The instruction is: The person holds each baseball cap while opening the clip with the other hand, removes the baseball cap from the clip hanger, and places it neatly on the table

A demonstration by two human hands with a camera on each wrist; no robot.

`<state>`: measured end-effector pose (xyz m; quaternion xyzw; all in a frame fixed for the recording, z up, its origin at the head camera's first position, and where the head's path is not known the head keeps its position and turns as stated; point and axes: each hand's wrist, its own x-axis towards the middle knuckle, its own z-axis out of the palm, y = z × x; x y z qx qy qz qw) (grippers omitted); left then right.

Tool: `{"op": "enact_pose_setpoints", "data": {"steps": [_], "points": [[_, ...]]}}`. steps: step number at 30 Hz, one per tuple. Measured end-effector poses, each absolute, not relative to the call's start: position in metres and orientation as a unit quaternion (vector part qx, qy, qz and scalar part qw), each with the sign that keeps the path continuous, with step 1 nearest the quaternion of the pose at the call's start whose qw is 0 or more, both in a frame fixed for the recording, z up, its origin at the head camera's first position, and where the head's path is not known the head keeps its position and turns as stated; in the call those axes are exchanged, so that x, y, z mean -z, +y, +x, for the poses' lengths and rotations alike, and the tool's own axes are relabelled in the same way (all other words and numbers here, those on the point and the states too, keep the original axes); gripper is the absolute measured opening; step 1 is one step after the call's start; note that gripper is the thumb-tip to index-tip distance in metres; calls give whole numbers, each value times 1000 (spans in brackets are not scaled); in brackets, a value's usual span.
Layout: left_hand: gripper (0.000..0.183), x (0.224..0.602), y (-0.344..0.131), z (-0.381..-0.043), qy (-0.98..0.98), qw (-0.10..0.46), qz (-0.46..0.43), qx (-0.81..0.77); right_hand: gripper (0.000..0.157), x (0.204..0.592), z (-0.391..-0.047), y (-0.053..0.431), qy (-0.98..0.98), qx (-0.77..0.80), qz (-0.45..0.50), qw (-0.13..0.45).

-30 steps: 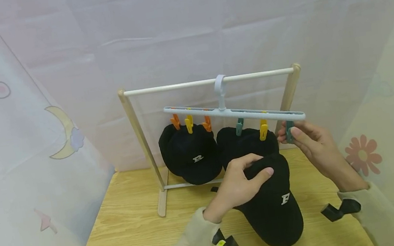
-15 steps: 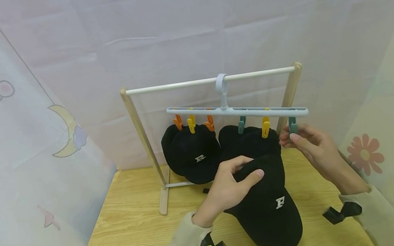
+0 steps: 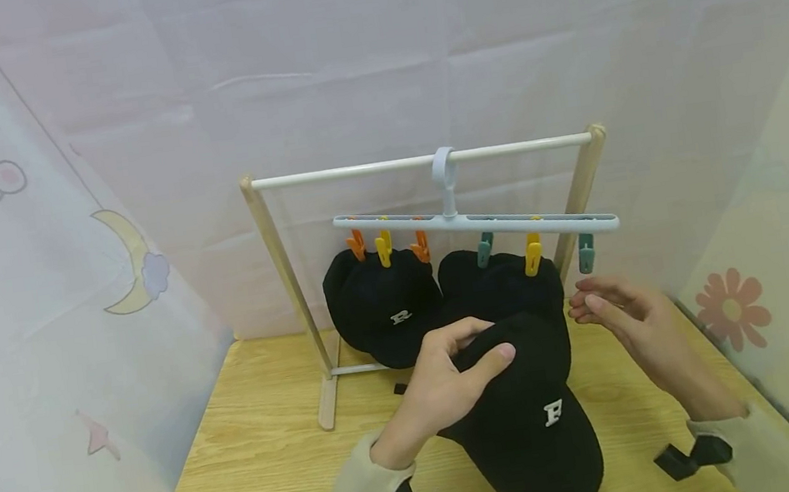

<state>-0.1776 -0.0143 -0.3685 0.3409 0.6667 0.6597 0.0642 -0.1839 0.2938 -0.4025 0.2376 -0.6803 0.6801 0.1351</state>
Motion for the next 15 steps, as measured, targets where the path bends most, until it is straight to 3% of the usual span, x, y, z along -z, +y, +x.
{"op": "enact_pose_setpoints", "data": {"steps": [8,15], "points": [[19,369,-27,-173,678,52,331,-655,28,432,-169,289,-773,-601,158,127],[20,372,-39,-169,668,37,318,-672,29,455,-154,276,-788,-587,159,97]]}}
